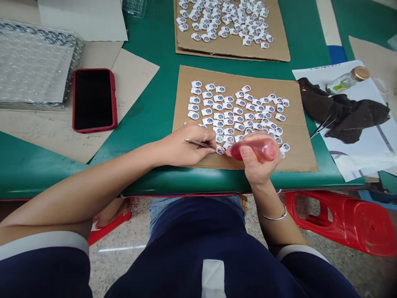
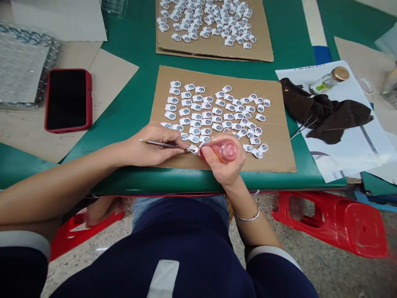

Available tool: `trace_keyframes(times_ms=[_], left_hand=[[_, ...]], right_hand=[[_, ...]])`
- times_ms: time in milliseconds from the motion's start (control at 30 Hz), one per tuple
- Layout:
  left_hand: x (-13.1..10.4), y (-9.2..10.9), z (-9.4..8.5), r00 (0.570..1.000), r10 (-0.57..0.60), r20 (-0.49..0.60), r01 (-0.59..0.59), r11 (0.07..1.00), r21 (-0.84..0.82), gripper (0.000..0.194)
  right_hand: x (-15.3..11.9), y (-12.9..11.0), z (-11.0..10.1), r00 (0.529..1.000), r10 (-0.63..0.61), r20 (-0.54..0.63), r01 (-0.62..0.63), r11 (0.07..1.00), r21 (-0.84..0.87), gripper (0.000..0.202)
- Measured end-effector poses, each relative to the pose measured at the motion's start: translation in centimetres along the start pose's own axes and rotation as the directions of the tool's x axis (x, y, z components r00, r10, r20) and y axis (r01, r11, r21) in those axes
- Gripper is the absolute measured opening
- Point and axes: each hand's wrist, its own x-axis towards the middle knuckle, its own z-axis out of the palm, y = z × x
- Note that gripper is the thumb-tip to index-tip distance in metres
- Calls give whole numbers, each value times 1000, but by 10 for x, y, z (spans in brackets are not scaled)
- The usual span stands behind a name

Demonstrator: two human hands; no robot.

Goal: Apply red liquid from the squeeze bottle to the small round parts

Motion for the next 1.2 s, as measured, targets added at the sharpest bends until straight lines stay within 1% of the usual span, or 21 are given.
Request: trace_keyframes(times_ms=[100, 167, 200, 267, 333, 400, 500, 533, 600, 667, 700, 733, 767, 800, 867, 933, 967, 1000, 1033, 1100, 1200], left_hand=[[0, 1, -1, 1000, -17, -7, 17, 1000, -19, 11], [1, 2, -4, 999, -25, -25, 24, 999, -39, 9], [1, 3, -5, 998, -31, -48, 29, 998, -49, 7], [2, 2, -8, 991, -56, -123, 48, 997, -65, 3], [3, -1, -9, 970, -98, -222, 84, 994, -70, 3], [3, -7, -9, 938, -137, -319, 128, 991, -50, 5], [4, -18, -4, 890, -166, -425, 184, 983, 0, 5], [5, -21, -2, 877, -164, -452, 183, 983, 0, 5], [5, -25, 1, 848, -152, -507, 159, 987, -29, 4], [6, -27, 3, 815, -151, -559, 135, 988, -70, 4], [7, -28, 4, 799, -154, -582, 130, 988, -83, 4], [7, -29, 3, 783, -155, -602, 126, 988, -90, 4], [8, -29, 2, 769, -148, -622, 116, 989, -92, 5], [8, -30, 1, 757, -136, -639, 102, 991, -90, 6], [8, -34, -4, 745, -91, -661, 61, 996, -68, 10], [7, -41, -10, 763, -56, -644, 61, 998, -15, 14], [7, -45, -12, 742, -5, -671, 22, 1000, 17, 14], [6, -49, -15, 735, 0, -678, 36, 999, 39, 18], [6, -53, -17, 739, -11, -674, 61, 997, 51, 20], [7, -59, -21, 721, -91, -687, 119, 993, -7, 22], [11, -62, -27, 629, -217, -746, 137, 976, -169, 20]], right_hand=[[5, 0, -4, 993, 73, -91, -61, 990, 128, 18], [16, -4, -10, 975, 123, -183, -78, 969, 236, 18], [24, -7, -14, 966, 139, -219, -76, 959, 274, 19], [44, -16, -22, 953, 113, -281, -34, 962, 270, 21], [67, -27, -29, 967, 89, -240, -15, 955, 295, 21], [89, -36, -32, 976, 123, -182, -67, 956, 286, 25], [115, -38, -31, 986, 123, -117, -88, 961, 262, 21], [121, -34, -30, 988, 142, -55, -121, 953, 279, 19], [131, -18, -29, 985, 174, -1, -163, 927, 339, 18], [136, 6, -30, 961, 275, 41, -269, 882, 388, 25], [139, 20, -33, 930, 358, 80, -358, 835, 417, 26], [141, 34, -36, 888, 449, 105, -444, 771, 457, 28], [144, 48, -40, 830, 526, 186, -544, 690, 478, 29], [147, 61, -46, 782, 571, 251, -611, 621, 490, 30], [154, 83, -57, 743, 601, 295, -654, 559, 510, 39], [161, 96, -68, 760, 592, 266, -634, 587, 504, 44], [164, 101, -72, 775, 587, 232, -614, 615, 495, 44], [166, 103, -76, 791, 580, 196, -592, 641, 488, 44], [167, 105, -79, 800, 576, 166, -575, 658, 487, 43], [168, 107, -84, 811, 568, 142, -553, 662, 506, 42], [167, 108, -89, 825, 532, 192, -541, 645, 540, 41]])
